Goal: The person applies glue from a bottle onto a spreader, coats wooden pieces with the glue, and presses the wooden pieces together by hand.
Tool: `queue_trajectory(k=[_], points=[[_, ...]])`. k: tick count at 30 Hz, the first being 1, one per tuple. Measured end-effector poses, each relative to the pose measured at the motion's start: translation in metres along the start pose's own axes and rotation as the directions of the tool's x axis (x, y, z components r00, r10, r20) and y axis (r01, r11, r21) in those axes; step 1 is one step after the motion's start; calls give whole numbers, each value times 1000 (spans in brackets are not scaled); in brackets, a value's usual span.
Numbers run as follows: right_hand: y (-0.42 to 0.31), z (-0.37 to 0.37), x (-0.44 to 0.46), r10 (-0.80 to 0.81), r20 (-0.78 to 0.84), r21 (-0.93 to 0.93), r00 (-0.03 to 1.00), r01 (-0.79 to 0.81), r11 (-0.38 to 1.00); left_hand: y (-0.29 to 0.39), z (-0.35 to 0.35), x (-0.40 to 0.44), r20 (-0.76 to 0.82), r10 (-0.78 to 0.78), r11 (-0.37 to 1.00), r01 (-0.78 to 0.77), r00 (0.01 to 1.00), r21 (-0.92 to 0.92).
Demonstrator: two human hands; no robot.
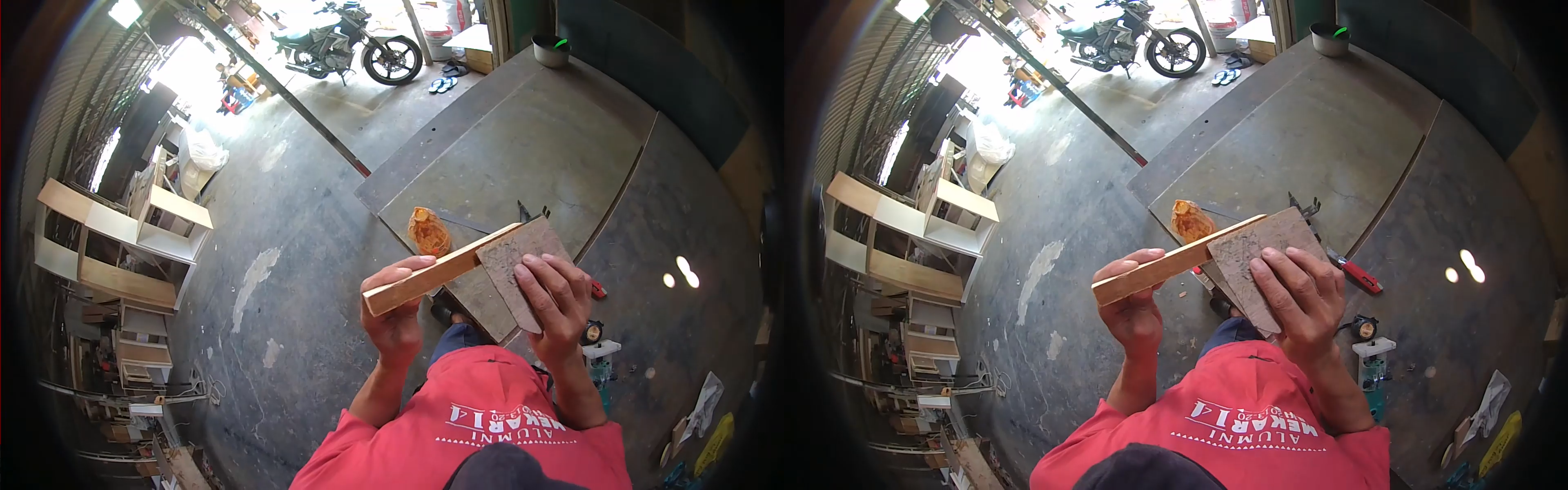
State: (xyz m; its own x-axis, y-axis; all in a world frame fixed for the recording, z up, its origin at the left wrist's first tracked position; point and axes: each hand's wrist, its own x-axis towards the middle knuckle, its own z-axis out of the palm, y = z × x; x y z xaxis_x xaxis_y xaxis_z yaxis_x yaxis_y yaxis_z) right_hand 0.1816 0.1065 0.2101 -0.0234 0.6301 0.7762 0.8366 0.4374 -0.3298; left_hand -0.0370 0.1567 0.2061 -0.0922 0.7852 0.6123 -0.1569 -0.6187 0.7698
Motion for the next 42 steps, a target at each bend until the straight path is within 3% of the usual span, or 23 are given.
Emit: queue_trajectory(k=[6, 11, 16, 20, 22, 24, 31, 35, 42], points=[[-3, 7, -6, -26, 28, 27, 999, 25, 999, -1, -1, 2, 44, 41, 999, -42, 998, 24], [-6, -1, -5, -73, 68, 87, 995, 67, 994, -6, -1, 2, 6, -20, 1000, 20, 1000, 4], [-6, -2, 5, 6, 16, 62, 1000, -7, 998, -9, 2, -2, 42, -26, 999, 24, 999, 44], [-5, 9, -4, -74, 29, 83, 997, 72, 994, -13, 3, 0, -8, -22, 1000, 22, 1000, 6], [-9, 7, -6, -39, 46, 83, 998, 35, 996, -11, 2, 0, -5, -36, 999, 36, 999, 29], [-7, 4, -9, -138, 83, 66, 987, 132, 989, -11, 3, 1, -50, -88, 996, 89, 995, 16], [6, -11, -8, -6, 47, -10, 999, 6, 1000, -18, -6, 4, -68, -167, 985, 164, 984, -46], [21, -4, -4, 0, 38, -51, 999, 2, 999, -14, -4, 1, 8, -140, 988, 141, 990, -68], [8, -6, -7, -84, 135, 73, 987, 74, 995, -18, -4, -2, -22, -137, 990, 137, 990, -13]])
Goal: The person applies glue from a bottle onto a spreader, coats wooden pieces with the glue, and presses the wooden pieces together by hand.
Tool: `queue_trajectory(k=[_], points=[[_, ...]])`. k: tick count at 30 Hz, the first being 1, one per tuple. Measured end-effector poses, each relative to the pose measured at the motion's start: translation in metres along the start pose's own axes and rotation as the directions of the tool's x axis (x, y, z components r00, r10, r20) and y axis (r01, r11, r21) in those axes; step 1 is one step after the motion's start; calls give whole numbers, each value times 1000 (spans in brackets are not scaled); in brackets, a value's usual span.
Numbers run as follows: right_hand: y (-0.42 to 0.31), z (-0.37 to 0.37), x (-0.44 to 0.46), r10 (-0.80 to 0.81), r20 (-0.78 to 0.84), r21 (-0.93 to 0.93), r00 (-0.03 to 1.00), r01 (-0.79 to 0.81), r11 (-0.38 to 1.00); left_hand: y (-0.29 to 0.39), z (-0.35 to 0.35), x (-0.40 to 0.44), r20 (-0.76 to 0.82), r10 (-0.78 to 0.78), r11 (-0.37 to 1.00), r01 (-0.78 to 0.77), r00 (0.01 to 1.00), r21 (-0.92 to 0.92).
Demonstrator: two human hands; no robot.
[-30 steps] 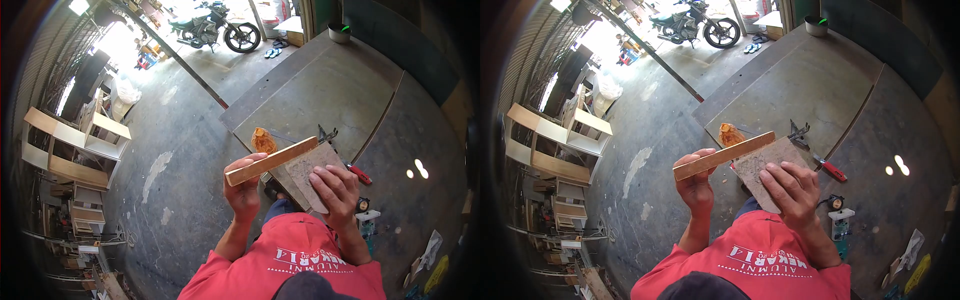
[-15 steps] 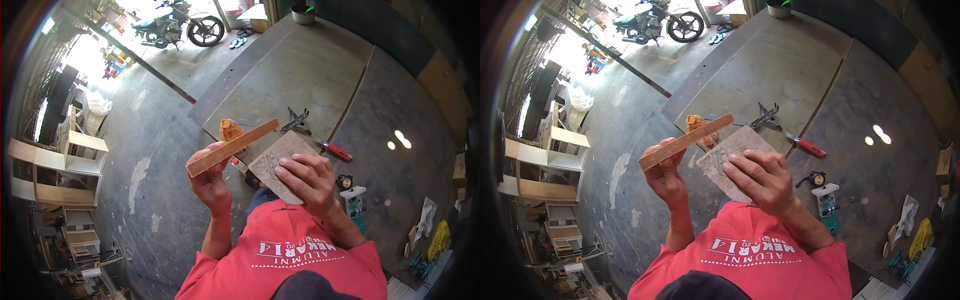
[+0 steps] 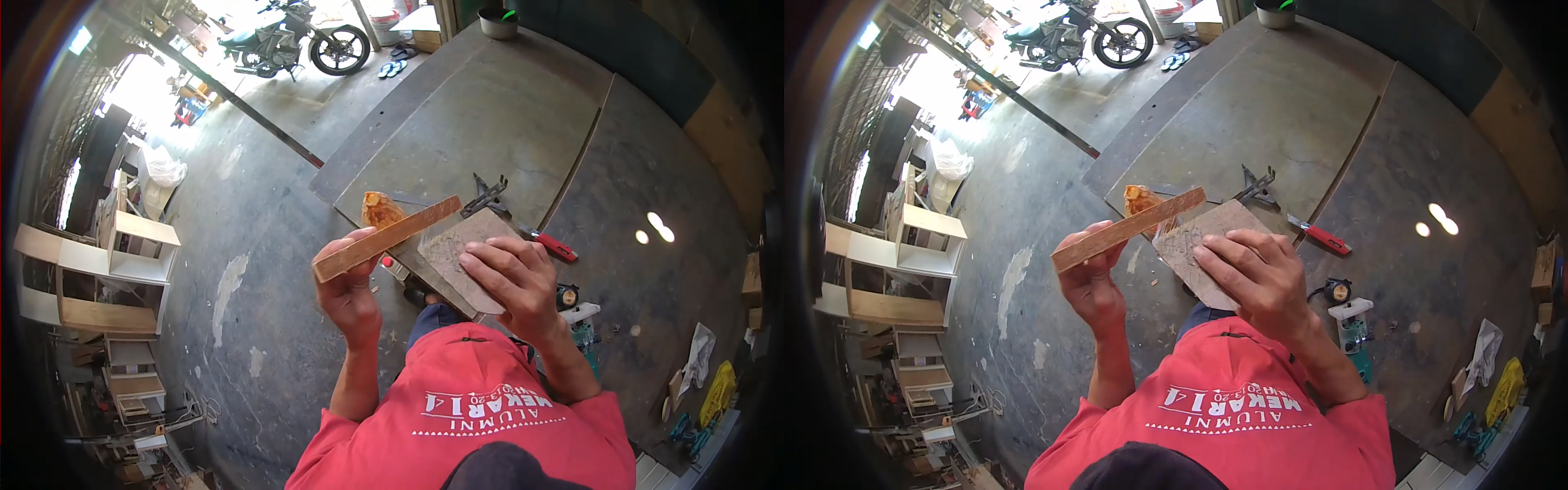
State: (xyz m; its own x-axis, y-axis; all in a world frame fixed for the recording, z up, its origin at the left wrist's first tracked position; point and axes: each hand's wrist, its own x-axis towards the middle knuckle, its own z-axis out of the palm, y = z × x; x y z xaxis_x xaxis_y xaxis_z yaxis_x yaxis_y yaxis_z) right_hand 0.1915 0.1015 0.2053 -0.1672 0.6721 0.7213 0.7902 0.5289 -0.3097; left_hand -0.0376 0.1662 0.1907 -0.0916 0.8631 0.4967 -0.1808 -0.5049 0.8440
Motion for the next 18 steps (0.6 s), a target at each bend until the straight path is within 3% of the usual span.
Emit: queue_trajectory(k=[3, 8, 10, 13, 18], points=[[-4, 1, 1, 57, -65, 40, 996, -54, 998, -7, 1, -6, 98, -11, 998, 6, 995, 58], [-20, 15, 2, 116, -41, 61, 992, -114, 992, -10, 21, -17, 78, -26, 999, 24, 997, 31], [-29, 12, 3, 114, -49, 116, 992, -108, 987, -14, 22, -13, 129, 54, 982, -76, 990, 173], [-33, 6, 2, 64, -32, 172, 997, -58, 983, -24, 20, -13, 175, 120, 957, -160, 977, 241], [-39, 9, 7, 104, -49, 204, 993, -92, 975, -24, 23, -13, 267, 97, 942, -174, 959, 286]])
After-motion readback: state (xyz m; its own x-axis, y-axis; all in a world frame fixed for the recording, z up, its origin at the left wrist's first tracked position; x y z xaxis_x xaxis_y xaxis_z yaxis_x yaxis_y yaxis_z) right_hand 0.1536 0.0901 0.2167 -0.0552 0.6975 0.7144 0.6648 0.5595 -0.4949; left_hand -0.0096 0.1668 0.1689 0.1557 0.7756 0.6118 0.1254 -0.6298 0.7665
